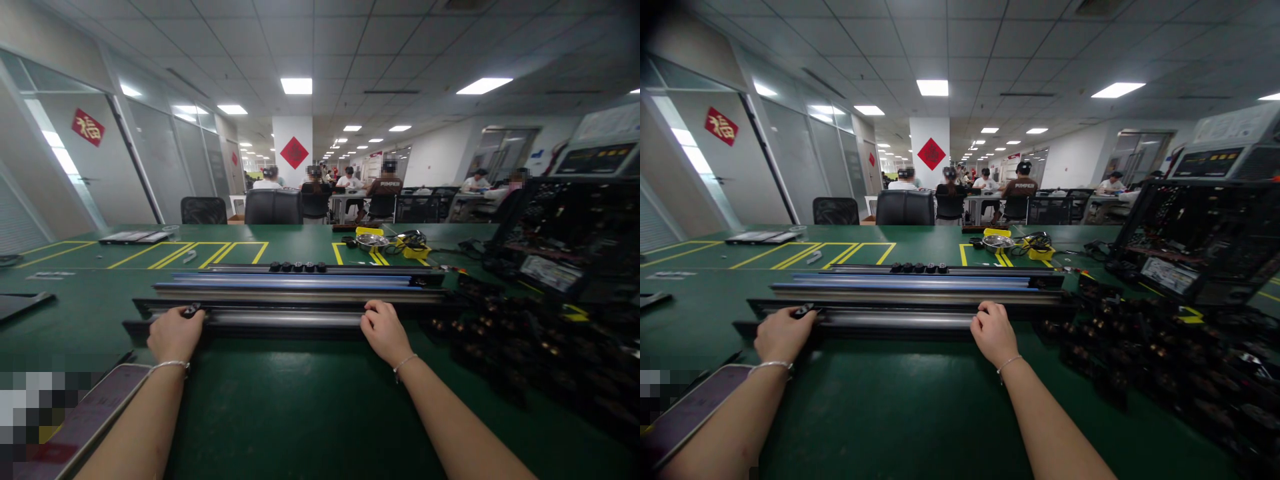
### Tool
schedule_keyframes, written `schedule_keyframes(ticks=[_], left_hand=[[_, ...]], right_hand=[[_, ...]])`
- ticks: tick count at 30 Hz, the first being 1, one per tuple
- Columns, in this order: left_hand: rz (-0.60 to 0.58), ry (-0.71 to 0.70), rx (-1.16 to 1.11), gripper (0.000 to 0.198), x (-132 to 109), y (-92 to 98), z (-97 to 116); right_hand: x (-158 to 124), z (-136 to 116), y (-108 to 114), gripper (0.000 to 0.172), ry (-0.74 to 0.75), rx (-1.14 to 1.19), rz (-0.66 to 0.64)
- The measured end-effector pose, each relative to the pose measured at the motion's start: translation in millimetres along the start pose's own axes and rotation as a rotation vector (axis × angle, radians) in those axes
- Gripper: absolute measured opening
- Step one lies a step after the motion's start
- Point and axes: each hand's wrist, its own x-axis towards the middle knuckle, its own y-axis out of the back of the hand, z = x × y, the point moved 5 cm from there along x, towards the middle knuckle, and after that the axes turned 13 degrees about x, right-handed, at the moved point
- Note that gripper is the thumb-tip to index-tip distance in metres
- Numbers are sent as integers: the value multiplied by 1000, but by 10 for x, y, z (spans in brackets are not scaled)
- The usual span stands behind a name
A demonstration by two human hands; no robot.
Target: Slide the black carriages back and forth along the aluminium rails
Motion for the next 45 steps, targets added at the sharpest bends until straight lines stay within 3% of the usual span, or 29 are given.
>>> schedule_keyframes(ticks=[45], left_hand=[[6, -133, 66, 49, -168, 83, 250]], right_hand=[[8, -3, -13, 28, -5, 4, -11]])
